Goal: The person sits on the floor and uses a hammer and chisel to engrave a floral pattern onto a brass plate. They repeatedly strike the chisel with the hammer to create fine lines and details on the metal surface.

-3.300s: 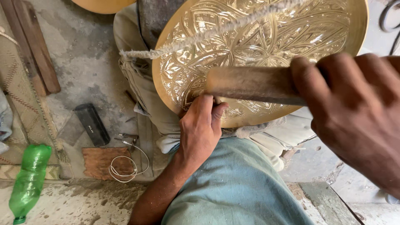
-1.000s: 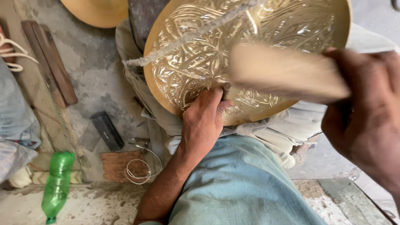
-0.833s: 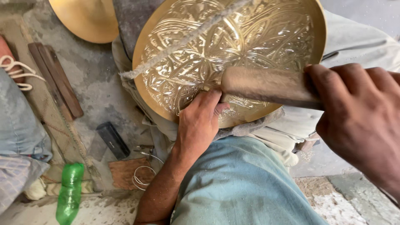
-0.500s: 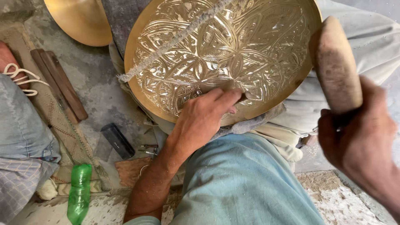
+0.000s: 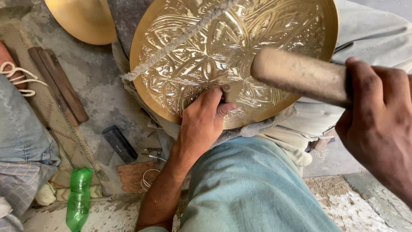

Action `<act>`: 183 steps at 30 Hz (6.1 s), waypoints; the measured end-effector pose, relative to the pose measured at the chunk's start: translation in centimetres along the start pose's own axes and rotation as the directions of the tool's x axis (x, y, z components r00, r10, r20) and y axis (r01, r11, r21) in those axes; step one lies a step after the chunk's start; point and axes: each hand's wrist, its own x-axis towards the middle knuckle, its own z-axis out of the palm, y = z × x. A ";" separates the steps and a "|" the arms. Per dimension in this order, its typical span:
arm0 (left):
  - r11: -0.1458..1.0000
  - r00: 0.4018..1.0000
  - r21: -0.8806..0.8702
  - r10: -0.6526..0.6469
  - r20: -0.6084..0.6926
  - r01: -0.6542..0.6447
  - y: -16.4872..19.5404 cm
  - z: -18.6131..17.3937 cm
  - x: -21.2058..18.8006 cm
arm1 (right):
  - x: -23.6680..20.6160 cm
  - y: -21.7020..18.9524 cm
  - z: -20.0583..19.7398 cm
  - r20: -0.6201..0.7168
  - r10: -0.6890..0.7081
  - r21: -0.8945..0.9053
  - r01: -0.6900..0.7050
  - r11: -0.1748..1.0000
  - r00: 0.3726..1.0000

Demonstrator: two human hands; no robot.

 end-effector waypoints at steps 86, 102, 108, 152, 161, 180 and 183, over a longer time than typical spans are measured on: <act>0.998 0.955 -0.058 -0.047 -0.293 0.031 -1.1 1.3 -2.6 | 8.4 -5.3 -4.0 0.093 -0.348 -0.026 0.352 0.936 0.933; 0.995 0.957 -0.045 -0.097 -0.273 0.088 -1.3 1.3 -2.9 | 7.8 -5.7 -4.1 0.034 -0.227 0.009 0.227 0.974 0.973; 0.995 0.963 -0.064 -0.089 -0.255 0.075 -1.2 1.0 -2.9 | 7.8 -6.2 -3.7 0.050 -0.244 0.002 0.244 0.970 0.969; 0.998 0.953 -0.054 -0.047 -0.299 0.033 -1.4 1.8 -3.2 | 8.0 -6.5 -5.1 0.145 -0.371 -0.251 0.397 0.883 0.917; 0.994 0.933 0.090 0.082 -0.350 -0.053 -2.3 2.6 -3.5 | 7.6 -7.0 -6.6 0.066 -0.333 -0.078 0.338 0.938 0.941; 0.988 0.981 -0.006 0.151 0.120 -0.152 1.3 -0.2 0.6 | -2.1 -1.1 -1.6 0.005 0.170 0.070 -0.170 0.983 0.985; 0.994 0.990 -0.060 0.098 0.097 -0.092 1.5 0.3 0.3 | -2.7 -0.6 -1.4 0.054 0.140 -0.163 -0.130 0.978 0.989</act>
